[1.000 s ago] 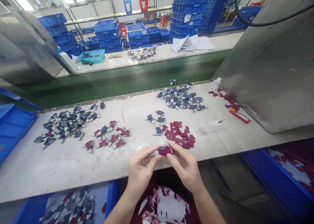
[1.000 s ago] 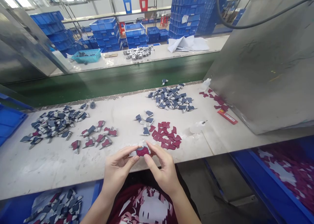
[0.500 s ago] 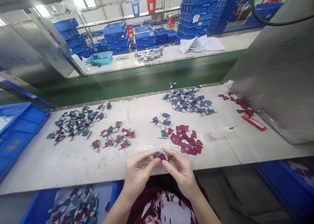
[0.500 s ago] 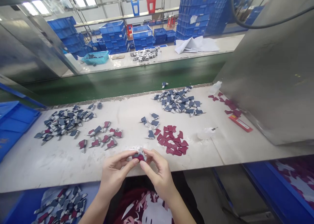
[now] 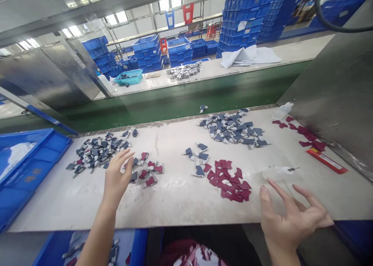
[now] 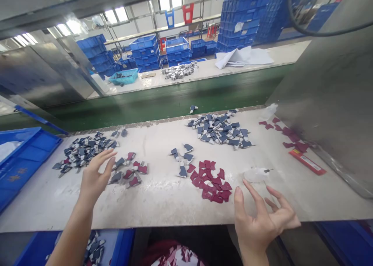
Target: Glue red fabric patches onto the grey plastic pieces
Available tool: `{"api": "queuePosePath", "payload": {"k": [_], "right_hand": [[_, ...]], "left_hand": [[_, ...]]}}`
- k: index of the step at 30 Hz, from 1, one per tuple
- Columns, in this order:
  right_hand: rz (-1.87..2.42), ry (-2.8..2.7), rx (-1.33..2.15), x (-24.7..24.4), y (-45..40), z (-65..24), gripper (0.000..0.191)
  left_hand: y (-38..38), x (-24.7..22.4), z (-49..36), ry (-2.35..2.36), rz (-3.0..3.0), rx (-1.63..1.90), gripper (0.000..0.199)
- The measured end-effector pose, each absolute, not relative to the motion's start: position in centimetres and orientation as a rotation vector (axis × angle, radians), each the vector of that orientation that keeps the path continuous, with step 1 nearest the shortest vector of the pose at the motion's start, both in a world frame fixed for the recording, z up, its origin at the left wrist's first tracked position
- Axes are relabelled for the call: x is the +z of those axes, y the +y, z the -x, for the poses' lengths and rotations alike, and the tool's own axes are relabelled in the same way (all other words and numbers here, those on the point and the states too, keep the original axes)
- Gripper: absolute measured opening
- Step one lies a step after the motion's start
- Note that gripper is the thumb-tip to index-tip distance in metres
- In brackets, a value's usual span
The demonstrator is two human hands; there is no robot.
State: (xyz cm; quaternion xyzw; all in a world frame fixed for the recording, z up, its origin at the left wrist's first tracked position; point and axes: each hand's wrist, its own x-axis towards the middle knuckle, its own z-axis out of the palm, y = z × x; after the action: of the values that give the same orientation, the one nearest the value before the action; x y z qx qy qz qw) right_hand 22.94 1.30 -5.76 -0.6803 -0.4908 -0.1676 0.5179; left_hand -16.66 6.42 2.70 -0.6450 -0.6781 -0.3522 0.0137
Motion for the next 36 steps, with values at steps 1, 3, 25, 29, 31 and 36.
{"api": "queuePosePath", "payload": {"k": [1, 3, 25, 29, 31, 36], "right_hand": [[1.672, -1.189, -0.364, -6.0, 1.5, -23.4, 0.028], [1.725, -1.224, -0.286, -6.4, 2.2, -23.9, 0.029], [1.41, -1.399, -0.495, -7.3, 3.7, -25.1, 0.041], [1.358, -1.358, -0.47, -7.5, 3.6, -25.1, 0.034], [1.339, -1.291, -0.475, -8.0, 3.3, -25.0, 0.033], [1.301, -1.105, -0.22, -8.7, 1.0, -22.4, 0.027]], "left_hand": [[8.2, 3.4, 16.2, -2.06, 2.037, -1.082, 0.029], [12.4, 4.4, 14.5, -1.996, 2.136, -1.043, 0.028], [31.2, 1.6, -1.5, -2.467, 2.607, -0.905, 0.018], [19.7, 1.9, 1.5, -2.39, 2.774, -1.082, 0.026], [13.6, 0.8, 2.9, -2.346, 2.935, -1.315, 0.03], [3.6, -3.0, 4.3, -2.55, 2.853, -1.364, 0.019]]}}
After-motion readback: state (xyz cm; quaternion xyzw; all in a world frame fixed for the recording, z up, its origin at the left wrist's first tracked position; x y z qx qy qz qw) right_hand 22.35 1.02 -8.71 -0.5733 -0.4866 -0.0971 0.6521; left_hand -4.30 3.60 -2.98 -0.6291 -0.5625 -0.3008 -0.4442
